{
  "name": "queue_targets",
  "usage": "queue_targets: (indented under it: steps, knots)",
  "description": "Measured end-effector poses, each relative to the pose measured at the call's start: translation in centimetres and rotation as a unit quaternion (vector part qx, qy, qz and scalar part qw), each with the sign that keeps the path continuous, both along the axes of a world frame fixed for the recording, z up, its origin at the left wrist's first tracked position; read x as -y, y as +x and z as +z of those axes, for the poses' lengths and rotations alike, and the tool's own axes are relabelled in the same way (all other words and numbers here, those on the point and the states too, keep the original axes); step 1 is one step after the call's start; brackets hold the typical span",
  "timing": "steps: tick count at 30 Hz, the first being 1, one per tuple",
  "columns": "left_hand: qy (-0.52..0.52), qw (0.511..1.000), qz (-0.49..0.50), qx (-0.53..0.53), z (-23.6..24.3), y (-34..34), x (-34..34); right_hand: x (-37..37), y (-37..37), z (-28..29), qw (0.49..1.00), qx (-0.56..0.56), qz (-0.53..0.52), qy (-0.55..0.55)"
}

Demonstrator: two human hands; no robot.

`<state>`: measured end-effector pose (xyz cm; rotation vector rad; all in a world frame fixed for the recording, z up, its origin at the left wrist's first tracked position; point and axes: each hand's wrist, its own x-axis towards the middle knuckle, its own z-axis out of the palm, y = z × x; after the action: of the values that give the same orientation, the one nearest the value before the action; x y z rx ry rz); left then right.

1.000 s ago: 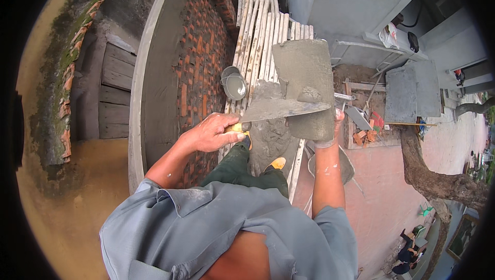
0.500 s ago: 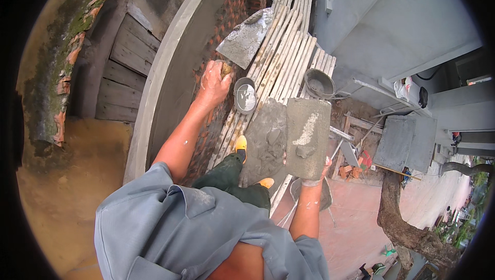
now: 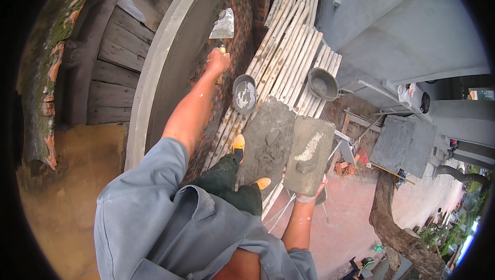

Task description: The person scoops wet cement with a trowel and applies it to a curved brick wall section, then smooths the surface with a float. The person repeatedly adds cement and levels the wall, occasionally using a straight metal bar to check alignment.

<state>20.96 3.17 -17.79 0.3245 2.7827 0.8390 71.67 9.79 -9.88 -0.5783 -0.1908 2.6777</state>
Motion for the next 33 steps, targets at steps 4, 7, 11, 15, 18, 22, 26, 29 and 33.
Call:
queue_targets:
  steps: [4,7,11,15,18,22,26,29,33]
  knots:
    - [0.041,0.993,0.031,0.108,-0.7,-3.7,-1.5,-0.2,-1.5,-0.7,1.000,0.008,0.007,-0.015]
    - [0.182,0.944,0.087,0.262,-0.5,-6.6,-1.9,-0.1,-2.4,-1.5,0.999,0.002,0.033,-0.013]
    - [0.336,0.869,0.064,0.358,1.0,-10.0,-1.7,0.6,-3.9,-2.2,0.998,0.036,0.015,-0.049]
    - [0.366,0.852,0.074,0.366,2.1,-10.3,-1.7,0.8,-5.4,-1.9,0.991,0.134,0.020,0.002]
    - [0.382,0.843,0.070,0.373,3.1,-10.5,-1.5,0.8,-6.3,-0.9,0.990,0.142,0.019,-0.002]
    - [0.425,0.821,0.049,0.378,4.8,-10.8,-0.8,0.7,-7.1,0.5,0.993,0.108,0.040,0.007]
    - [0.476,0.781,0.020,0.404,6.5,-10.4,0.6,0.6,-7.1,0.6,0.995,0.093,0.044,0.006]
    - [0.514,0.750,0.013,0.417,7.8,-9.0,2.0,0.5,-6.5,0.0,0.995,0.095,0.036,0.004]
    - [0.514,0.780,0.020,0.357,9.8,-4.5,3.5,-0.1,-6.3,-0.5,0.998,0.047,0.043,0.000]
